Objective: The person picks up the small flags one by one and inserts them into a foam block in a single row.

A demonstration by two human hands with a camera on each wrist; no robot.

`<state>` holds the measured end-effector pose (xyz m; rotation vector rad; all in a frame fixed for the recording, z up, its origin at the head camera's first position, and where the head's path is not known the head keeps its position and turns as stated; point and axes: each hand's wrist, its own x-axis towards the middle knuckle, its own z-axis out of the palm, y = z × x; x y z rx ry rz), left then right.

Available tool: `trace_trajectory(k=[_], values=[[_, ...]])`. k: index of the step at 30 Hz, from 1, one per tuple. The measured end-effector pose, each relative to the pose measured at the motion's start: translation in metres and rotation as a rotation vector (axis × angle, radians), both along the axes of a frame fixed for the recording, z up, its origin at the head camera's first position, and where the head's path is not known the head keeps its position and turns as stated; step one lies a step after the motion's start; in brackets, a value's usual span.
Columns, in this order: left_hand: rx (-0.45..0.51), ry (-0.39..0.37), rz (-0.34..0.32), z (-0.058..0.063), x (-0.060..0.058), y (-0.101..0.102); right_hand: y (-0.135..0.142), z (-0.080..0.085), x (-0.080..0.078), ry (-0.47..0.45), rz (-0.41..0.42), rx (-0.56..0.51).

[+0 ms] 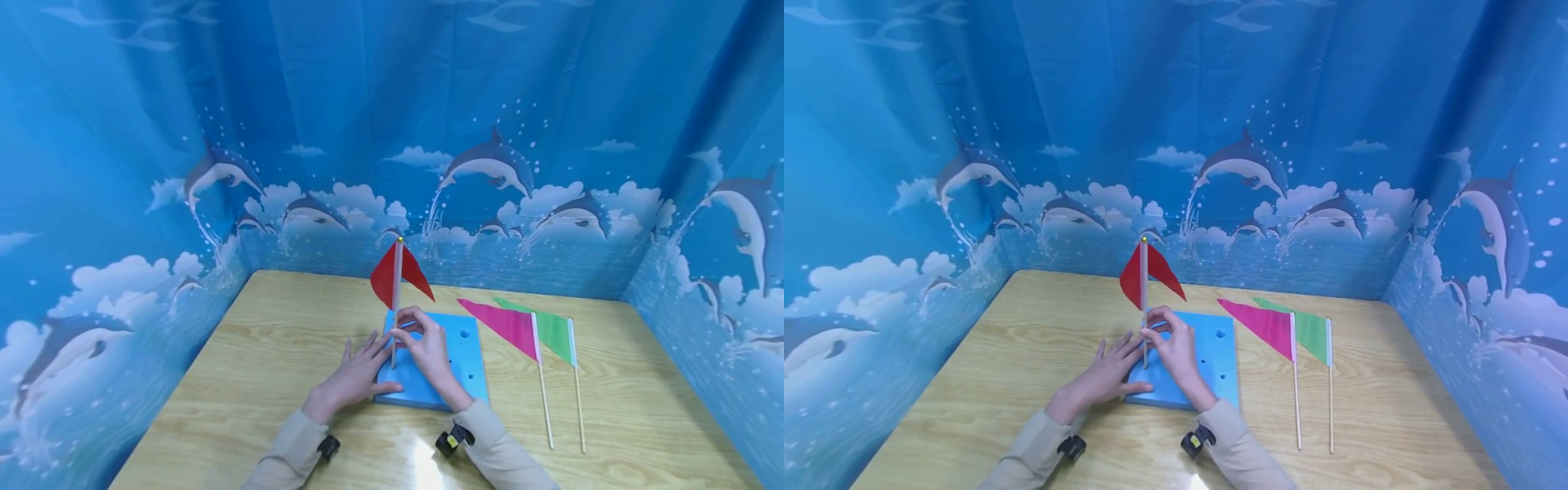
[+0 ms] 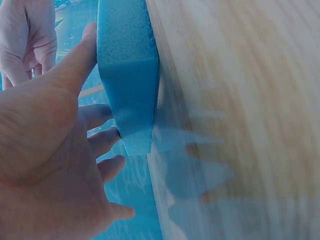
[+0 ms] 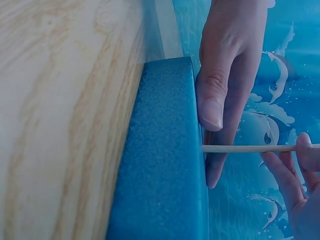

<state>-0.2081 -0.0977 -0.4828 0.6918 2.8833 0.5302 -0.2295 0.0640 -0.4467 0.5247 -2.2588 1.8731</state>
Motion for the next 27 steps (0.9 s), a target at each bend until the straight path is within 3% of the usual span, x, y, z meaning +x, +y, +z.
trace_trajectory(k=[6,15,27], values=[[-0.007,0.005,0.000,0.000,0.000,0.000,-0.001,0.013,0.009,-0.009,0.014,0.012],[-0.007,0.016,-0.002,0.002,0.001,0.000,0.002,-0.011,-0.003,-0.017,-0.022,0.032],[-0.004,0.005,0.006,0.000,0.001,0.000,0.008,-0.014,-0.001,-0.001,-0.059,0.077]])
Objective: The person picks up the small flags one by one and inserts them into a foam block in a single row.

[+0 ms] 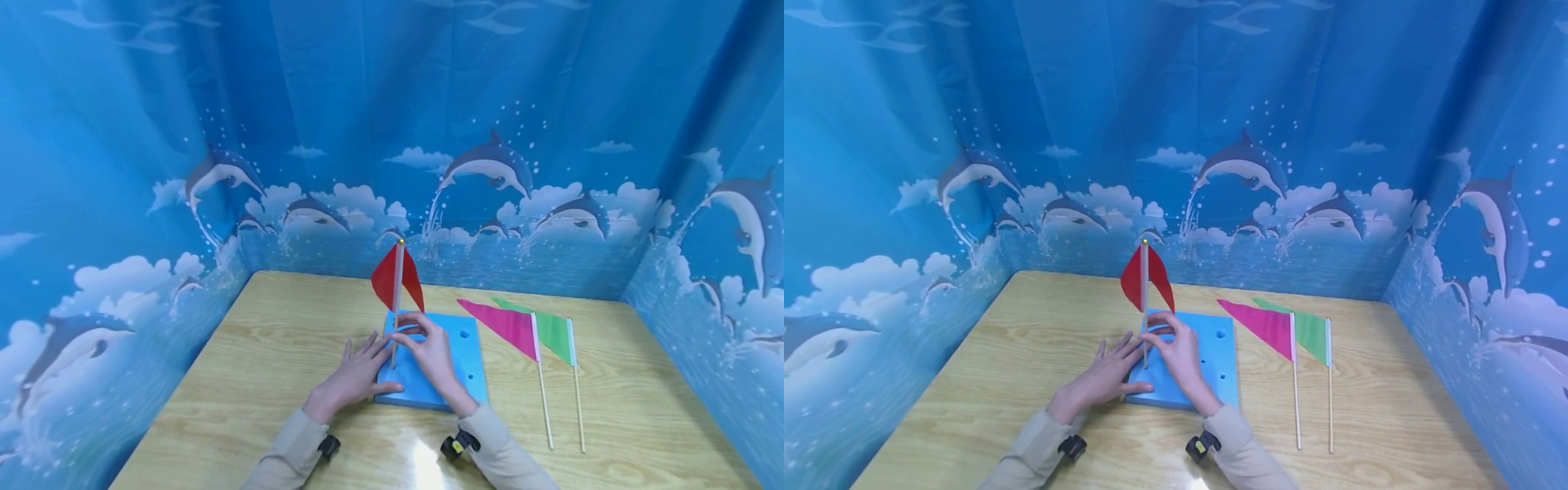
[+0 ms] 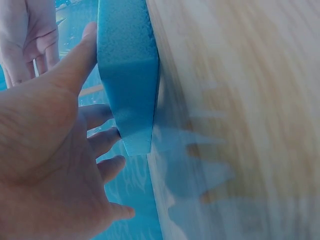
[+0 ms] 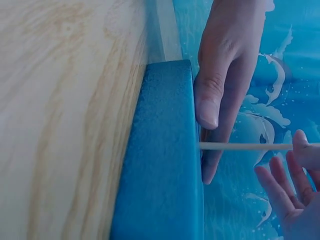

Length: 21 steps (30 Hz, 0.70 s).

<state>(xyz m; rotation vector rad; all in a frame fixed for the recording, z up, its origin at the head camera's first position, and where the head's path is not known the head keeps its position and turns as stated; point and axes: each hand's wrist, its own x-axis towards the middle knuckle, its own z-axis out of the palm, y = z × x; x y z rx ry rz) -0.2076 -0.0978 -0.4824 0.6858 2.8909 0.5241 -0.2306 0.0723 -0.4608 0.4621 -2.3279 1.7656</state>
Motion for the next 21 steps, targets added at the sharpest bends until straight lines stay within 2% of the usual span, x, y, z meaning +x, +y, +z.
trace_trajectory(k=[3,8,13,16,21], values=[[0.008,-0.001,-0.003,-0.001,-0.001,0.000,0.008,0.004,0.004,-0.017,0.016,-0.015],[0.008,-0.003,-0.003,-0.001,-0.001,0.000,0.027,0.023,0.014,-0.052,0.017,-0.056],[0.002,0.014,-0.013,-0.002,0.000,-0.001,0.053,0.034,0.017,-0.068,-0.047,-0.081],[0.014,0.020,-0.029,-0.002,0.001,-0.002,0.074,0.033,0.015,-0.068,-0.092,-0.107],[0.039,0.023,-0.046,0.000,0.001,-0.003,0.113,0.018,0.005,-0.042,-0.151,-0.159]])
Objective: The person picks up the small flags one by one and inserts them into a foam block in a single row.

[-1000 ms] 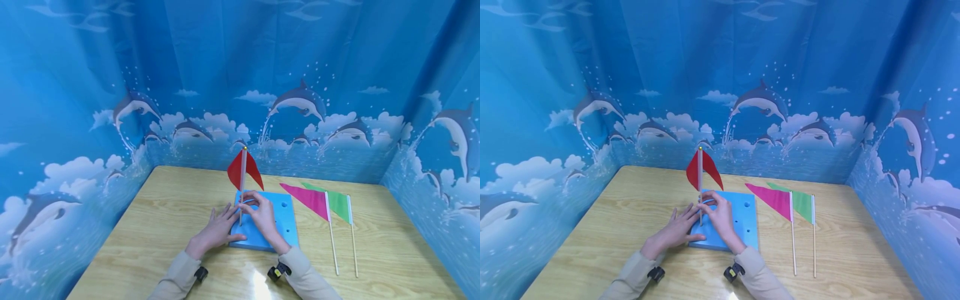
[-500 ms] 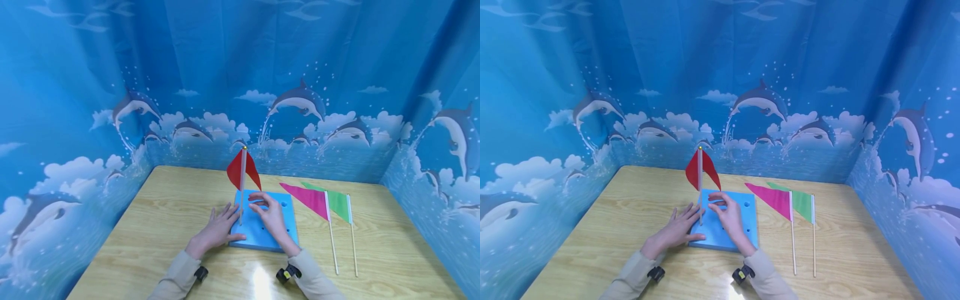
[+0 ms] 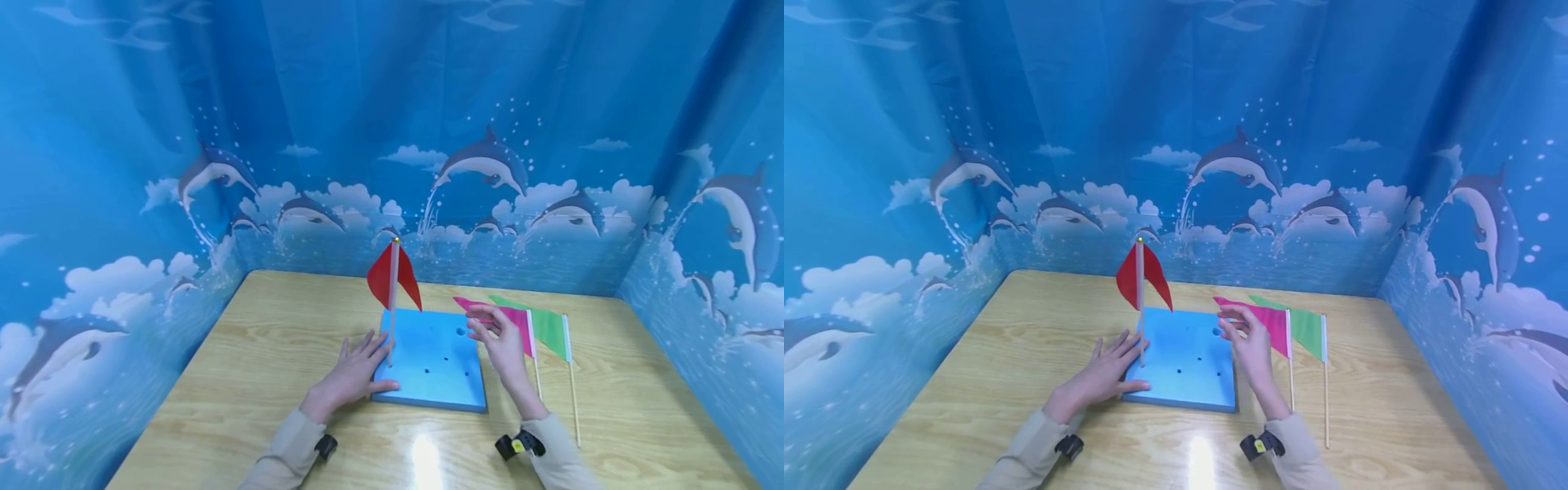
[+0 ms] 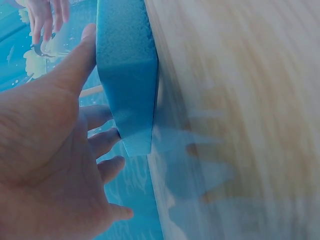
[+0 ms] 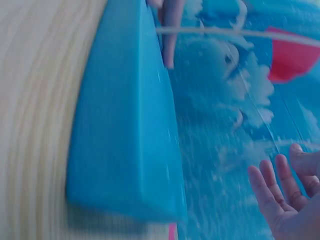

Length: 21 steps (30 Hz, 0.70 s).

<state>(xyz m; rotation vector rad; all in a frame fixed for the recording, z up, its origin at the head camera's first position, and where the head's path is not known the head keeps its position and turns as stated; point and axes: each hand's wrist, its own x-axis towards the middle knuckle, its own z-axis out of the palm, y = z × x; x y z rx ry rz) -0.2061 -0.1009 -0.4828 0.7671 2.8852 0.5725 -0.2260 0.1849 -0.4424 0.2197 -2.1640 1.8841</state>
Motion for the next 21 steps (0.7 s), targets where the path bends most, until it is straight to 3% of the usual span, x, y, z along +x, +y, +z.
trace_trajectory(k=[7,10,17,21], values=[[-0.010,0.006,0.010,0.001,0.000,0.001,0.043,0.000,0.001,-0.048,-0.078,-0.039],[-0.012,0.008,0.011,0.001,0.001,0.001,0.065,-0.010,-0.001,-0.048,-0.092,-0.050],[-0.009,-0.002,0.010,0.003,0.001,0.001,0.100,-0.016,0.009,-0.198,-0.189,0.221],[-0.006,0.006,0.006,0.002,0.002,0.001,0.114,-0.021,0.012,-0.298,-0.163,0.312]])
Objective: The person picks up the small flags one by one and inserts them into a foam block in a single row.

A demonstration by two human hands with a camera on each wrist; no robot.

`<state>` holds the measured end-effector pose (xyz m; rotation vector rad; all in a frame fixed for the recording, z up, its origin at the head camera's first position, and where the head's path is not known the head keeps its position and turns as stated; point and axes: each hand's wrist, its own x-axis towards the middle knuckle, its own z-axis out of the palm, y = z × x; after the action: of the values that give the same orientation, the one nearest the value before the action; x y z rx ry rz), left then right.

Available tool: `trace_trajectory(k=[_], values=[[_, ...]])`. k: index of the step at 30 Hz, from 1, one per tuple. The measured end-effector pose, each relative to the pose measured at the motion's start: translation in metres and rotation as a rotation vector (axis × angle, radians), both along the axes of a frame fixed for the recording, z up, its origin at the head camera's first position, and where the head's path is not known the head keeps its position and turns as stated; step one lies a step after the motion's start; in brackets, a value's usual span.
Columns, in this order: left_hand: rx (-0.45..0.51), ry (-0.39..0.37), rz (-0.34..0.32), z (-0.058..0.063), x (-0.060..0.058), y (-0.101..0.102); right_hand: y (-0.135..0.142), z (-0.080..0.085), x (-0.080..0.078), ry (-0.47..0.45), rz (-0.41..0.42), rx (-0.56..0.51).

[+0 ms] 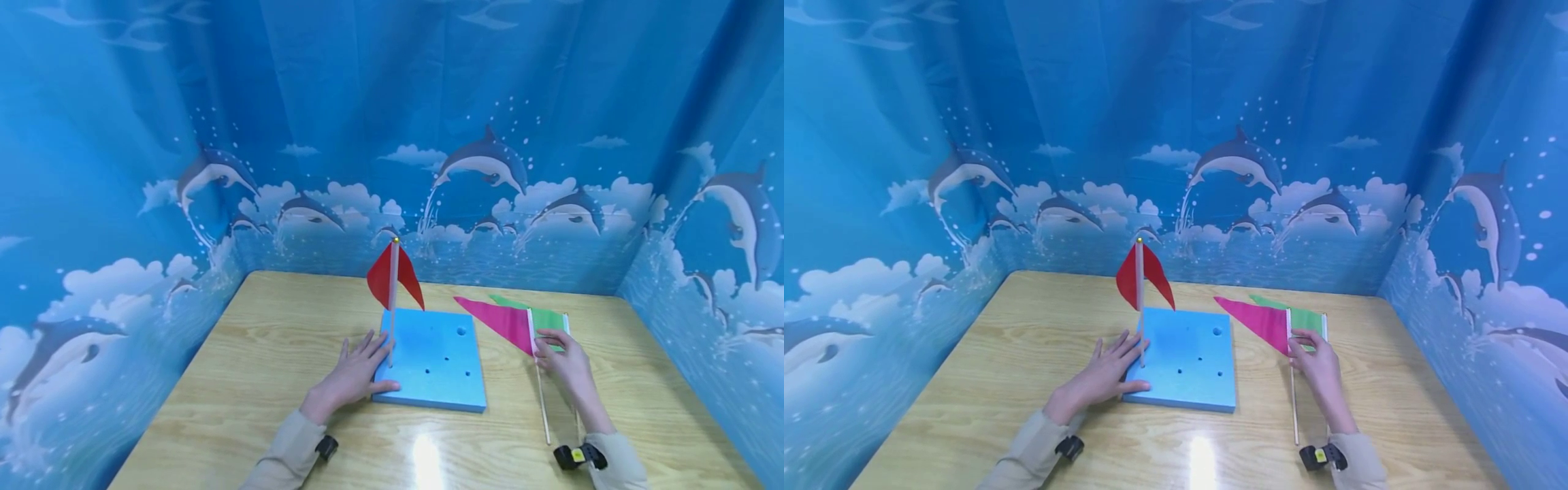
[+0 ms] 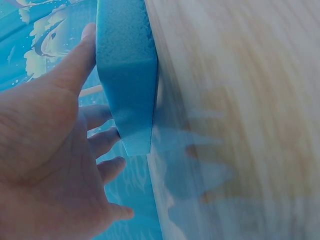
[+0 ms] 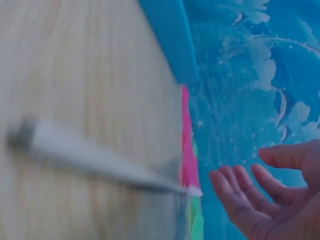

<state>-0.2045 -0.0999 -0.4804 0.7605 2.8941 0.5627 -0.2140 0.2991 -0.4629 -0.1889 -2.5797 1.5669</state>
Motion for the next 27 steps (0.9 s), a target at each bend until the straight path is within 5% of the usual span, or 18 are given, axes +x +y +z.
trace_trajectory(k=[16,27], values=[[0.000,-0.003,0.011,-0.001,-0.002,-0.001,0.020,-0.018,-0.001,-0.280,0.051,0.158],[0.014,-0.014,0.000,-0.002,-0.002,-0.001,0.016,-0.015,-0.003,-0.318,0.066,0.313]])
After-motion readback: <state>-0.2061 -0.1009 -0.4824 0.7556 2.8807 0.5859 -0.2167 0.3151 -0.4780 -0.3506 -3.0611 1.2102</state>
